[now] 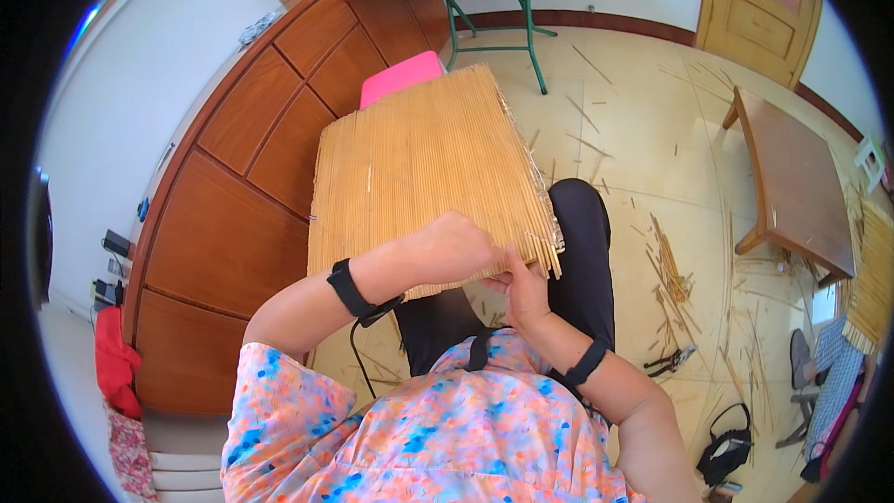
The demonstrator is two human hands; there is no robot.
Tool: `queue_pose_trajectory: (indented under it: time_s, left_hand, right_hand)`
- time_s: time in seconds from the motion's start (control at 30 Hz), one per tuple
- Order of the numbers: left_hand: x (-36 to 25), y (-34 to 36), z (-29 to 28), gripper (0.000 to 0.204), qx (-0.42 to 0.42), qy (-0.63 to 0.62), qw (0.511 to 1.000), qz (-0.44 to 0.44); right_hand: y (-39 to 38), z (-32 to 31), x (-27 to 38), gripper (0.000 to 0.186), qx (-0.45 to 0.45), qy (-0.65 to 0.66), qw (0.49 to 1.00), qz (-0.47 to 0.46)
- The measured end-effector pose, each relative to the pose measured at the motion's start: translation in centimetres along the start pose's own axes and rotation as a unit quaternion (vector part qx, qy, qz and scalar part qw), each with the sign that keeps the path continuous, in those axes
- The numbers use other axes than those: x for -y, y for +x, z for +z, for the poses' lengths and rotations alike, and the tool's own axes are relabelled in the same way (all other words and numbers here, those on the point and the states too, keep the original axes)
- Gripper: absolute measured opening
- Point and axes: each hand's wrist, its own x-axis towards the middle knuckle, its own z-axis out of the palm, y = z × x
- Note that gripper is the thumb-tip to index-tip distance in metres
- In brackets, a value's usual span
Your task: The person weaves a straw object by hand, using a needle to thread and bind long straw fibers together along the edge of a flat straw mat.
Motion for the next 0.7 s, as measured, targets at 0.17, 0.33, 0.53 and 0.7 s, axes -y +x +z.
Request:
queue_pose_trajectory:
  time_s: [0.17,0.33,0.53,0.7]
  left_hand:
    - [0.0,0.3,-0.8,0.015,-0.071,-0.044,0.996,0.012]
    - [-1.9,1.0,-4.9,0.012,-0.140,-0.066,0.988,0.007]
    - [-5.6,3.8,-10.1,0.012,-0.247,-0.096,0.962,0.074]
    - [-10.0,5.7,-14.9,0.013,-0.337,-0.114,0.926,0.122]
  right_hand:
    - [0.8,-0.6,1.5,0.030,-0.021,-0.004,1.000,-0.012]
    - [-2.1,-0.3,8.1,0.032,0.003,-0.057,0.996,-0.073]
    - [-7.0,-4.2,17.1,0.021,0.005,-0.097,0.982,-0.161]
    - [-13.8,-5.5,24.4,0.017,-0.046,-0.145,0.932,-0.328]
